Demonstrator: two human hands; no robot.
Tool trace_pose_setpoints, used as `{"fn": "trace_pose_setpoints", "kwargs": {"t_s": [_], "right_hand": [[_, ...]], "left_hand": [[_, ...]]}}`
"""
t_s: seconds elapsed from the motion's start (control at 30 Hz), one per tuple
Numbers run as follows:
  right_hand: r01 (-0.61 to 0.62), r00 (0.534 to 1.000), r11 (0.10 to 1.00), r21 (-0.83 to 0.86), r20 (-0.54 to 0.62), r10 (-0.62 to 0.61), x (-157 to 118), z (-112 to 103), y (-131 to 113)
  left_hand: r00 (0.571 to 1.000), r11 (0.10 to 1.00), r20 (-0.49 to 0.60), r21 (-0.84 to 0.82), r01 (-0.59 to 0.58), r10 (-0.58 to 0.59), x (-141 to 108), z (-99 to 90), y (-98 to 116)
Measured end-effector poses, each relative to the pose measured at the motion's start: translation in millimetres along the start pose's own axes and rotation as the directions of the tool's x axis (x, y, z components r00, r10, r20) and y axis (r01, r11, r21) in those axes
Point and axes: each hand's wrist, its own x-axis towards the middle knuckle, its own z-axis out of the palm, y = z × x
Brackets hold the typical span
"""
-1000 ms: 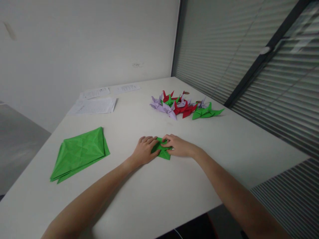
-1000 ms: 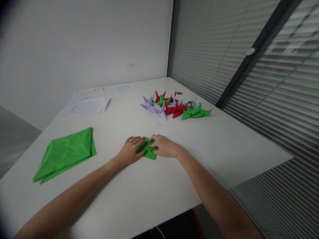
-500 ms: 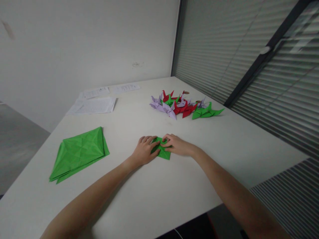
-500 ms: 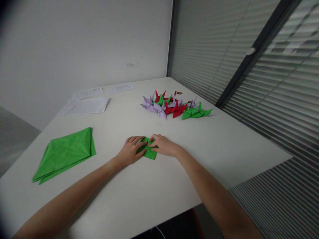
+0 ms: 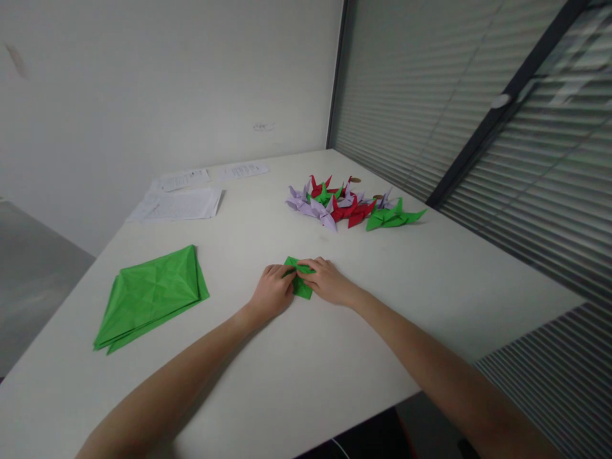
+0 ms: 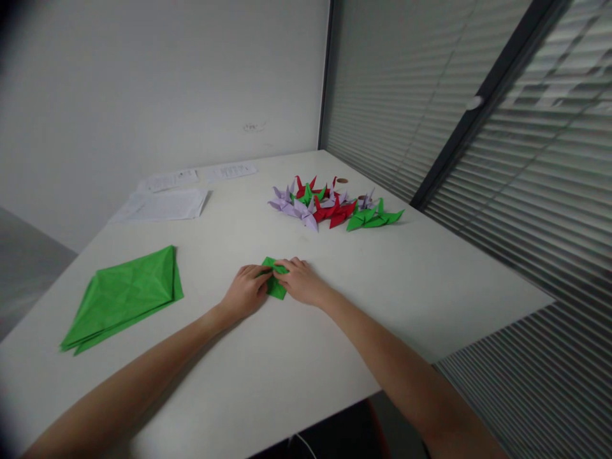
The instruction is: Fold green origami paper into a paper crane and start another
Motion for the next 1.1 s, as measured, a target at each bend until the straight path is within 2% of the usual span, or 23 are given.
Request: {"fn": "trace_pose_setpoints", "kwargs": {"t_s": [0.3,0.47,0.9,1.1], "right_hand": [[0.008,0.999,1.0,-0.001,0.044,-0.008,4,-6,-3],[0.006,0.998,1.0,0.006,0.059,-0.007,3,-8,-3],[0.015,0.999,1.0,-0.01,0.037,-0.014,3,-3,-3],[-0.001,1.0,1.0,0.0,0.026,0.001,8,4,-6]], "left_hand": [[0.996,1.0,0.084,0.015,0.026,-0.027,3,-1.4,0],[0.996,1.0,0.089,0.01,0.026,-0.026,3,-1.7,0],[0.988,0.998,0.156,0.066,-0.01,0.0,3,-2.0,-2],[0.991,0.997,0.133,0.078,0.002,-0.012,3,-0.9,-9]]}}
